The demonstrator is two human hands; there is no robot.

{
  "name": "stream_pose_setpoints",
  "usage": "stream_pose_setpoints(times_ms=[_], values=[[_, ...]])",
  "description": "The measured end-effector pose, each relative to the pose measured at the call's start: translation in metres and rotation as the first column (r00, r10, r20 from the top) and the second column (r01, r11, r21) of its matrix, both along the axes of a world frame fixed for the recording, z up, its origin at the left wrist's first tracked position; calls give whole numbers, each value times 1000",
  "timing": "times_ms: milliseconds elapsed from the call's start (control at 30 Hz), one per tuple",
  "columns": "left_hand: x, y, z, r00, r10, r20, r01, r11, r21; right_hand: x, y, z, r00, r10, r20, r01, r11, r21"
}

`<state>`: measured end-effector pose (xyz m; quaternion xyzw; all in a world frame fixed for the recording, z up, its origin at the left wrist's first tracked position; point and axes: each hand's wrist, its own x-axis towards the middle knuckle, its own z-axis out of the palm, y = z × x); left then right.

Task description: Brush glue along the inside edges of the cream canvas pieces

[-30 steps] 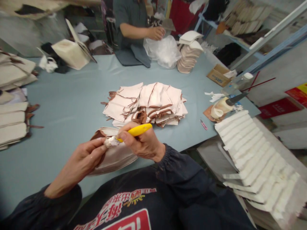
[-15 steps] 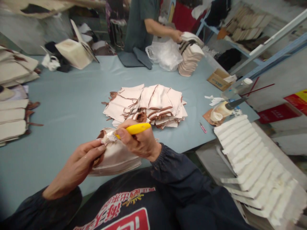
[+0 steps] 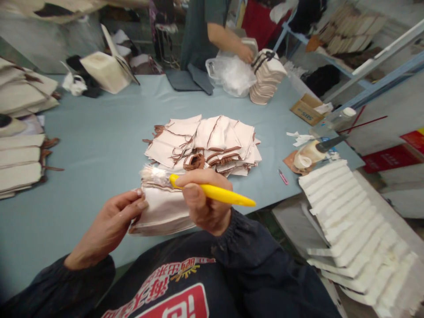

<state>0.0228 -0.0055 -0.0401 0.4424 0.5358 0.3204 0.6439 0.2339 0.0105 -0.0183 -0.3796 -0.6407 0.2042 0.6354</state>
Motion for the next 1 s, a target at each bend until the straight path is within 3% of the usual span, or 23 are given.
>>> stream_pose_setpoints(times_ms=[100, 167, 267, 333, 400, 500, 600, 700, 867, 1000], values=[[-1, -2, 2, 999, -29, -24, 31, 998, 50, 1, -3, 0, 985, 83, -149, -85, 996, -6], [1, -2, 6, 995, -73, -62, 77, 995, 64, -4, 1, -4, 981, 189, -49, -191, 981, -38], [3, -2, 8, 980, -115, -165, 136, 983, 122, -11, 9, -13, 983, 177, 54, -175, 984, -42], [4, -4, 6, 967, -70, -246, 132, 961, 243, -12, 9, -17, 990, 140, 32, -139, 990, -25], [3, -7, 2, 944, 12, -331, 137, 895, 425, -9, 4, -15, 995, 91, -38, -91, 996, -18], [2, -14, -4, 905, 128, -405, 211, 692, 690, 0, -8, -7, 985, -20, -172, 17, 1000, -19], [1, -21, -5, 895, 142, -422, 299, 510, 806, 4, -16, 1, 991, -35, -128, 29, 998, -47], [0, -24, -6, 875, 114, -471, 382, 435, 815, 2, -21, 5, 999, 40, 20, -38, 994, -105], [0, -26, -15, 833, 229, -503, 421, 328, 846, -8, -30, 9, 969, 97, 227, -85, 994, -65], [2, -27, -19, 854, 209, -477, 407, 303, 862, -15, -44, 0, 968, 110, 226, -116, 993, 13]])
